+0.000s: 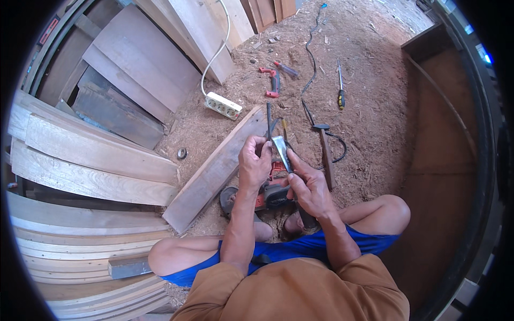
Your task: The person scrapes the insulation off a power tool cord using a chisel and twists the exposed wires together by hand.
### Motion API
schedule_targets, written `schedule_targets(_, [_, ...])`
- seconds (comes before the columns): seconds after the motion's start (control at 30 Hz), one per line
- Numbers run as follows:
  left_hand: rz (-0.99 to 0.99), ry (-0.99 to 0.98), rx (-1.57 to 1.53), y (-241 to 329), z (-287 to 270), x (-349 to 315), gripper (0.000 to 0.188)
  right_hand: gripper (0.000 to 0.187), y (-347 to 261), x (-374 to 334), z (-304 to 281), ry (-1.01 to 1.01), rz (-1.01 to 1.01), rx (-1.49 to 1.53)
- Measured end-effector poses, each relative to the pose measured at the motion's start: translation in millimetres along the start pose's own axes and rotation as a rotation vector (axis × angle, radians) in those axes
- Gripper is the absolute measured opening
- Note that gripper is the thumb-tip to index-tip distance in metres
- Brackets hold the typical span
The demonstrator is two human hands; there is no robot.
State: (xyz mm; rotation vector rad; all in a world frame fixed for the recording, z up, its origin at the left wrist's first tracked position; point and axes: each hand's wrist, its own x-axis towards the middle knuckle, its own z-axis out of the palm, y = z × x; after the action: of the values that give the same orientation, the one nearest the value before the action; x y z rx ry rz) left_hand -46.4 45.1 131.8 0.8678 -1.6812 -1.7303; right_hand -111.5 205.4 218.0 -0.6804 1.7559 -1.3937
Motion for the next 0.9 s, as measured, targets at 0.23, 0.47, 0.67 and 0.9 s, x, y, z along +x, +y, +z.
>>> schedule_targets(0.23, [0.066,0.058,0.122,8.7,2.8,-3.6,0.009,0.059,7.9,2.4,9.8,-0.043,0.013,-0.041])
schedule_targets(0.47, [0.101,0.056,0.196,12.5,2.3,-4.5,0.016,0.059,10.3,2.5,9.8,-0.050,-0.001,-0.027])
schedule_targets(0.67, [0.124,0.066,0.255,22.2,5.1,-7.0,0.017,0.059,11.4,1.1,14.7,-0.014,-0.031,0.002])
schedule_targets(0.9, [0.235,0.098,0.201,14.1,7.0,-6.5,0.009,0.058,17.1,3.1,19.4,0.011,-0.025,0.074])
